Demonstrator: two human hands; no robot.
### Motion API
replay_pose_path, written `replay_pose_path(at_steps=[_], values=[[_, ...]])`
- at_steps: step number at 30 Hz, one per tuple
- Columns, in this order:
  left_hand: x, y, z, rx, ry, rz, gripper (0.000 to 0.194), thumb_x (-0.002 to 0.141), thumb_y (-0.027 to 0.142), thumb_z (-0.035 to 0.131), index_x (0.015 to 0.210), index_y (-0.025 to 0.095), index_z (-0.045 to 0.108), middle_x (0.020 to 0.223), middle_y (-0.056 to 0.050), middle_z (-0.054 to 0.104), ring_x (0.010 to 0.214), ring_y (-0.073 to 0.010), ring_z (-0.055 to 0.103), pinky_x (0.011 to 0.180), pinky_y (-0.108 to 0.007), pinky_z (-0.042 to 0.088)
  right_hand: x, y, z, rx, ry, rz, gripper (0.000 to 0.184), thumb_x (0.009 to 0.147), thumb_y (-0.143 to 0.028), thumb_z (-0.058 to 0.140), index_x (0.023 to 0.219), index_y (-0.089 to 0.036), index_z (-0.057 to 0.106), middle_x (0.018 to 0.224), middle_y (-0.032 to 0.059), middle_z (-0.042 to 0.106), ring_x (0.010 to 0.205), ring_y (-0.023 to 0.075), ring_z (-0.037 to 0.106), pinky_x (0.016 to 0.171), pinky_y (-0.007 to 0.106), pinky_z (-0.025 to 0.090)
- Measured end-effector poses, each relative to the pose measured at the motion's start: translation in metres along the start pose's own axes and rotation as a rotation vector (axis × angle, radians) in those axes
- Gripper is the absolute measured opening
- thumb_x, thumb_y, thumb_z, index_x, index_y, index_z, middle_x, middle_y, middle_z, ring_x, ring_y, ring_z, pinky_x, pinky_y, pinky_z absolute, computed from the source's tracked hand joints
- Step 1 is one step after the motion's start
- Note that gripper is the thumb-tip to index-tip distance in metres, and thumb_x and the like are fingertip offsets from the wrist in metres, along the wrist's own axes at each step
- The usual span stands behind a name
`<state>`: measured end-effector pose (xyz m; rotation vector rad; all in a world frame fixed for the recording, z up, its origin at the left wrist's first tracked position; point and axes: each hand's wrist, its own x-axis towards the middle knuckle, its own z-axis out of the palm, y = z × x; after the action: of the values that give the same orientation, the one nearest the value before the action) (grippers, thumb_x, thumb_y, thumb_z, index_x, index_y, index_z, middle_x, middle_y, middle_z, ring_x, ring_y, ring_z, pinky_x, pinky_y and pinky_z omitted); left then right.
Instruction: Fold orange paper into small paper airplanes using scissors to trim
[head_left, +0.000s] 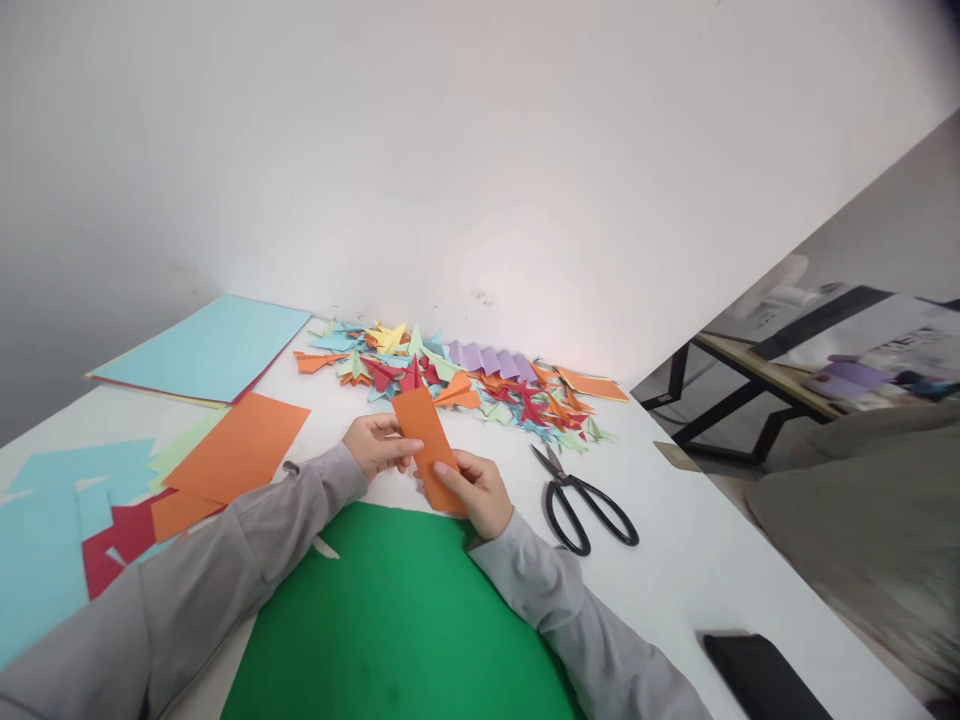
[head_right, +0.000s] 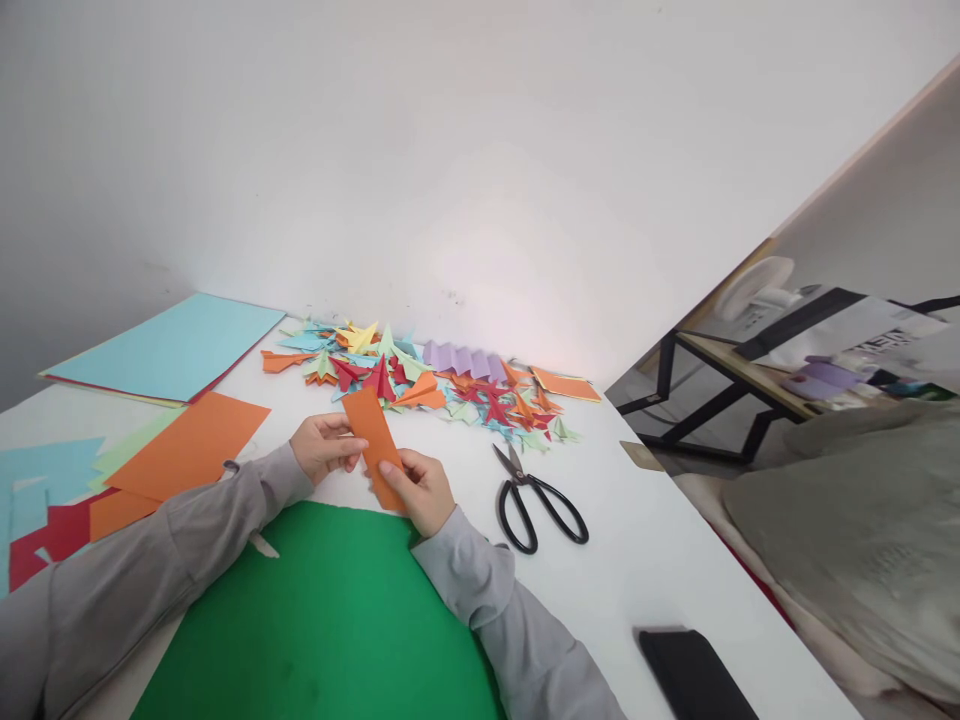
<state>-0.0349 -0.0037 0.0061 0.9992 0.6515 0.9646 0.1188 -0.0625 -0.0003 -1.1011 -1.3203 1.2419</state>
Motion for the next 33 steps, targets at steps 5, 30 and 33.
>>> replay_pose_path(at_steps=[5, 30, 33], values=[[-0.001, -0.001, 0.002, 0.088, -0.009, -0.06, 0.038, 0.042, 0.036, 0.082, 0.06, 0.009, 0.061, 0.039, -0.001, 0.056, 0.033, -0.0109, 0.05, 0.034, -0.022, 0.041, 0.006, 0.005, -0.007, 0.137, 0.166, 0.025, 0.033, 0.063, -0.049, 0.067, 0.066, -0.016, 0.067, 0.058, 0.0007, 0.063, 0.051, 0.0121, 0.053, 0.05, 0.024, 0.041], [-0.007, -0.002, 0.021, 0.022, 0.228, -0.085, 0.03, 0.036, 0.019, 0.082, 0.056, 0.006, 0.064, 0.042, -0.004, 0.058, 0.037, -0.0131, 0.052, 0.031, -0.022, 0.039, 0.008, 0.006, -0.004, 0.067, 0.267, -0.017, 0.019, 0.058, -0.032, 0.074, 0.055, -0.015, 0.066, 0.051, 0.0008, 0.063, 0.043, 0.0097, 0.051, 0.047, 0.023, 0.042], [-0.005, -0.006, 0.018, 0.095, 0.25, -0.072, 0.025, 0.041, 0.02, 0.08, 0.055, 0.007, 0.063, 0.039, -0.003, 0.056, 0.033, -0.0119, 0.05, 0.031, -0.022, 0.038, 0.008, 0.004, -0.003, 0.052, 0.266, -0.001, 0.019, 0.058, -0.031, 0.074, 0.055, -0.015, 0.066, 0.049, 0.0007, 0.063, 0.043, 0.0095, 0.051, 0.046, 0.022, 0.042]])
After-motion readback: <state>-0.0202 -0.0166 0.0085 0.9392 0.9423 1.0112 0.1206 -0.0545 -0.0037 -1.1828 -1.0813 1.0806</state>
